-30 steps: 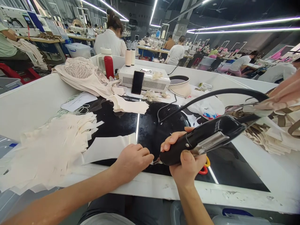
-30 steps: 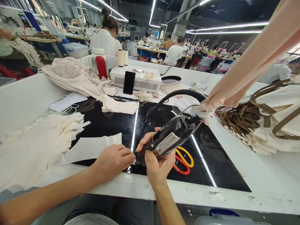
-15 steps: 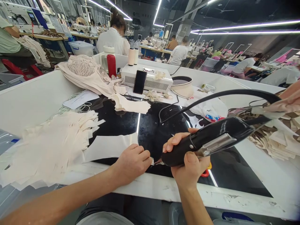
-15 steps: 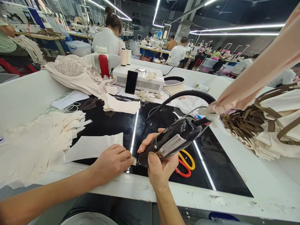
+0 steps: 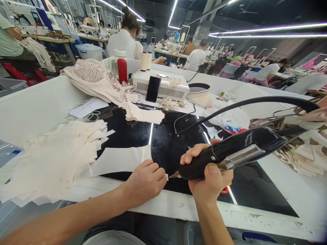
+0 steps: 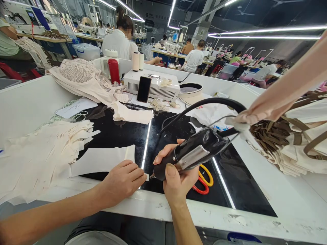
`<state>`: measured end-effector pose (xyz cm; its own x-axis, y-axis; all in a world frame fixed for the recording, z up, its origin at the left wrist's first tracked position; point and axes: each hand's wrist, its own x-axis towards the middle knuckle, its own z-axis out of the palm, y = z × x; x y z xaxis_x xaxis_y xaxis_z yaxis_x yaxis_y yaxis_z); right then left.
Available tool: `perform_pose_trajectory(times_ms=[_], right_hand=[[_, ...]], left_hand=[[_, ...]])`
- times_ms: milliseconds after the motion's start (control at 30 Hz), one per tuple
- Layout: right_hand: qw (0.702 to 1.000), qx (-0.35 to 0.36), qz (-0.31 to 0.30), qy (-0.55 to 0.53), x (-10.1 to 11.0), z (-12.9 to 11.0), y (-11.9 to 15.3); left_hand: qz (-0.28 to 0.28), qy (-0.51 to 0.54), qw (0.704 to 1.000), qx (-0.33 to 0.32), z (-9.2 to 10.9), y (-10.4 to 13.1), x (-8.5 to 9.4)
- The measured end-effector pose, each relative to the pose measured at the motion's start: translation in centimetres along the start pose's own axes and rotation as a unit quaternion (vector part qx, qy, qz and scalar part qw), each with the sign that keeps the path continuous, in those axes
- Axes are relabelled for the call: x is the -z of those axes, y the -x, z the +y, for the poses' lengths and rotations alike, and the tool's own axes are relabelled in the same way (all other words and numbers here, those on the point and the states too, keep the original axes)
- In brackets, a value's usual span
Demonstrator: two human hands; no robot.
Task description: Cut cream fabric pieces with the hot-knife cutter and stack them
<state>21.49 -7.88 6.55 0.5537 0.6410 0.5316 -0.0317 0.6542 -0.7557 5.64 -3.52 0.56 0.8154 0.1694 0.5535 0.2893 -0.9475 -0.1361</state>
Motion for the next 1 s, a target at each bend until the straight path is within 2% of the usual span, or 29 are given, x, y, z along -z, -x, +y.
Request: perform_pose_trajectory(times_ms=[633, 1000], right_hand=[[1.000, 0.003, -0.007, -0.013, -0.32, 0.77, -0.15], [0.999, 0.021, -0.016, -0.040, -0.20, -0.22, 0.07]], left_hand=[[0.008, 0.006, 1.000, 0.010, 0.47, 0.06, -0.19], [0.000, 0.007, 1.000, 0.003, 0.41, 0.22, -0.32]])
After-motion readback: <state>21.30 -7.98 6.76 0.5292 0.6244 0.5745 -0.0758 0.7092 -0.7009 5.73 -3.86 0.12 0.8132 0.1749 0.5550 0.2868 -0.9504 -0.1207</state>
